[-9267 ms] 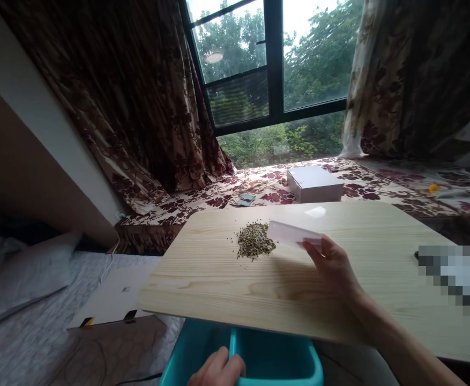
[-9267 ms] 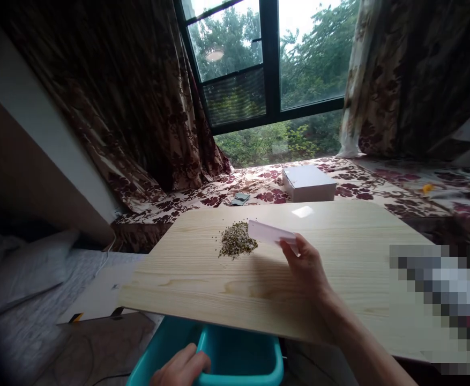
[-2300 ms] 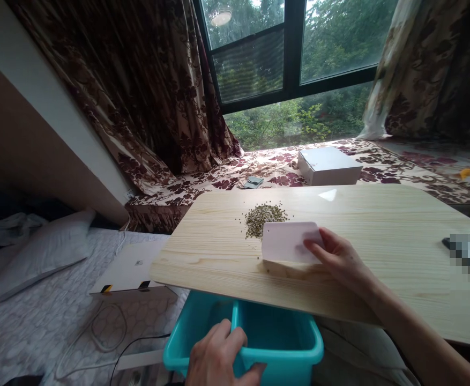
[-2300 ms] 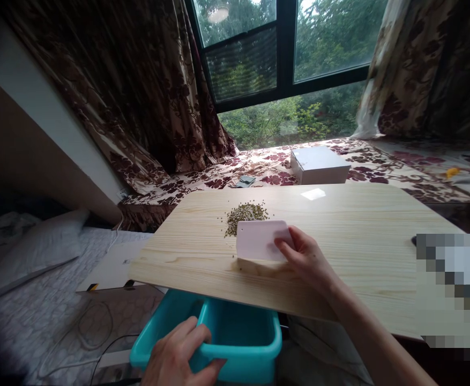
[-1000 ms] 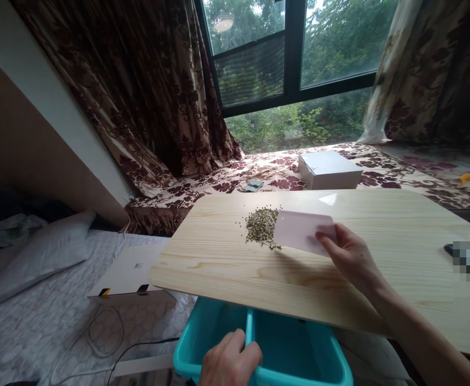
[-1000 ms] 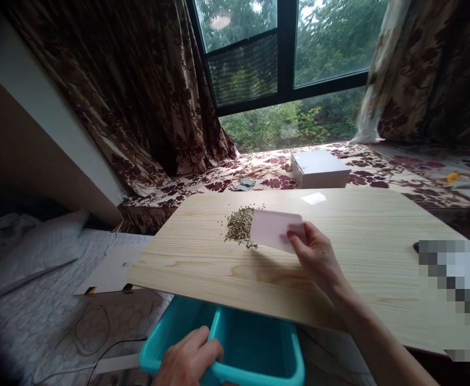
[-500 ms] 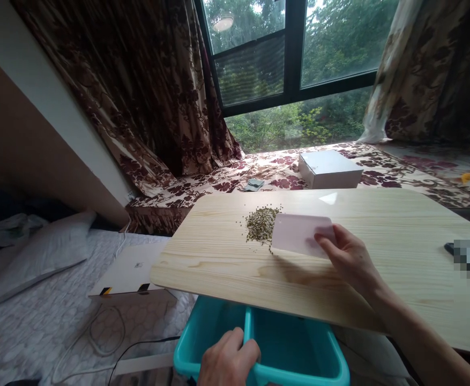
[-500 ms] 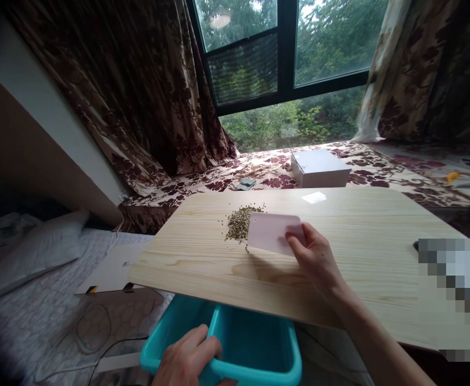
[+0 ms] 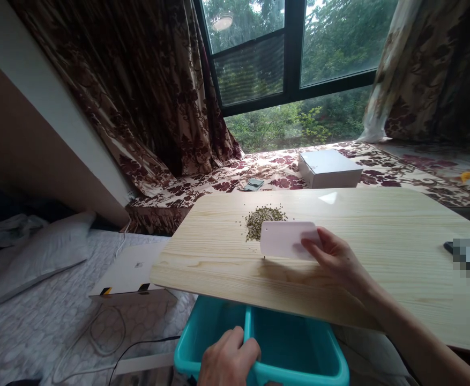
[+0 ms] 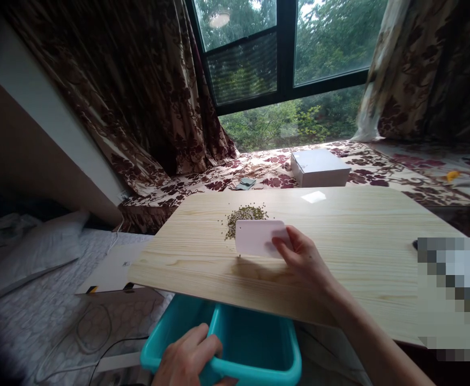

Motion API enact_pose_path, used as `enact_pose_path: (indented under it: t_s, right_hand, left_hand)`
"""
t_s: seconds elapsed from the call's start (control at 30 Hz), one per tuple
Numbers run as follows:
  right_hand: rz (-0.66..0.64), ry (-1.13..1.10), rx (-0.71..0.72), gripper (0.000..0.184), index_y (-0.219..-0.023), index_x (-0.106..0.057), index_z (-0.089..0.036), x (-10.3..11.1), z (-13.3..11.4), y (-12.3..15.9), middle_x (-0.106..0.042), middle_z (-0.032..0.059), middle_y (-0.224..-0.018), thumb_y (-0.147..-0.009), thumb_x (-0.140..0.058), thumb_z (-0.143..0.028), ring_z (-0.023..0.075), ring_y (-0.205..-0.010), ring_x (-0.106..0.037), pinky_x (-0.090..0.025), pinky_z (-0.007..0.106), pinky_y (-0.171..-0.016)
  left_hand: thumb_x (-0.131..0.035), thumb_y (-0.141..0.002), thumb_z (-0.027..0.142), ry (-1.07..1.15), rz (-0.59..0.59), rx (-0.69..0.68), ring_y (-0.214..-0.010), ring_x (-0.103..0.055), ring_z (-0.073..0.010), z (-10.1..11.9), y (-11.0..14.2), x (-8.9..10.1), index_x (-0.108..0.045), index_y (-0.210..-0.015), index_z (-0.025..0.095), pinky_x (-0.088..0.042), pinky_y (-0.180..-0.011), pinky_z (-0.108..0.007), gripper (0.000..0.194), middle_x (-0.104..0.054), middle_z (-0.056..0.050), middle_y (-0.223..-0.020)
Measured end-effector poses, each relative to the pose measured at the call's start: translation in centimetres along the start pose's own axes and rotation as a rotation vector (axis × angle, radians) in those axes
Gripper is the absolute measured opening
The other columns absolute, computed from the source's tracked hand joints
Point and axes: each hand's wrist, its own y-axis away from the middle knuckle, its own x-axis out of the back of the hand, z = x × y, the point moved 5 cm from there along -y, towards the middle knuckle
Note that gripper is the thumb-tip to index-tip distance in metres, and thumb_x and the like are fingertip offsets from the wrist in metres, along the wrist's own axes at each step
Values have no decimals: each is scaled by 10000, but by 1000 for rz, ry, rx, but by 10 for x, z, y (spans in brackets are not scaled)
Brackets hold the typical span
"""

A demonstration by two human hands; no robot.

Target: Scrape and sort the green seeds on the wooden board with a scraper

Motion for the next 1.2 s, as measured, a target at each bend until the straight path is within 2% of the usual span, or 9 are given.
enact_pose_path:
  t_s: [0.2,0.37,0.47,0.63,0.8,0.87,0.93,1.0,1.2]
  right_hand:
    - [-78,-20,-39,276,-805,-649,-209,-1,-1,2,-716,39,-752,-788,-695,-480,212,-695,-680,-527,313,-627]
    - [23,-52,-52,283,-799,-648,-221,5,0,-3,-728,35,-762,-749,-727,-488,220,-714,-697,-541,317,-644]
    - [5,-47,-58,271,-799,-647,-216,1,1,-7,-720,33,-746,-753,-714,-475,221,-705,-694,-541,323,-644]
    - [-79,-18,-94,247,-769,-657,-205,0,-5,-2,-705,27,-728,-740,-719,-442,204,-674,-660,-520,303,-610]
    - [-333,-107,-248,293,-776,-669,-199,2,-11,12,-725,44,-758,-730,-741,-479,209,-686,-659,-513,288,-574]
    - [-250,-133,-236,296,-792,-674,-206,9,-11,10,-736,51,-790,-713,-760,-478,220,-726,-671,-534,303,-625]
    - [-64,-105,-175,277,-816,-681,-217,19,-8,4,-739,49,-803,-701,-768,-453,230,-755,-677,-545,322,-680]
    - [60,-34,-127,233,-821,-682,-221,25,-3,-2,-729,43,-782,-711,-747,-416,234,-750,-675,-540,331,-686]
    - [94,88,-99,184,-802,-657,-214,22,4,-8,-704,34,-749,-730,-671,-383,217,-704,-651,-503,318,-641]
  left_hand:
    - [-868,-616,265,-15,-7,-17,-723,-625,-156,-1,1,0,-608,-781,264,-379,-586,-267,308,-592,48,-771]
    - [-850,-615,304,-14,-7,18,-718,-627,-159,0,1,1,-607,-769,264,-378,-575,-262,291,-591,47,-762]
    - [-832,-613,287,-20,6,26,-719,-622,-159,1,1,1,-606,-763,263,-375,-582,-265,273,-586,46,-758]
    - [-818,-611,261,-7,-11,50,-732,-616,-164,-2,3,2,-594,-761,258,-366,-591,-270,270,-577,43,-766]
    - [-806,-610,245,18,-28,82,-737,-613,-165,-3,3,3,-585,-757,251,-353,-588,-274,265,-572,41,-770]
    - [-814,-603,254,18,-16,75,-735,-613,-165,-2,2,3,-587,-754,249,-356,-595,-276,273,-574,40,-769]
    - [-822,-601,265,13,-8,66,-736,-615,-165,-1,2,3,-592,-755,249,-358,-596,-275,277,-577,38,-768]
    - [-828,-603,267,9,-9,61,-737,-617,-163,-1,1,2,-600,-760,253,-360,-594,-272,277,-579,40,-767]
    - [-870,-591,306,9,4,60,-742,-622,-160,0,1,5,-602,-757,253,-376,-603,-259,320,-579,49,-767]
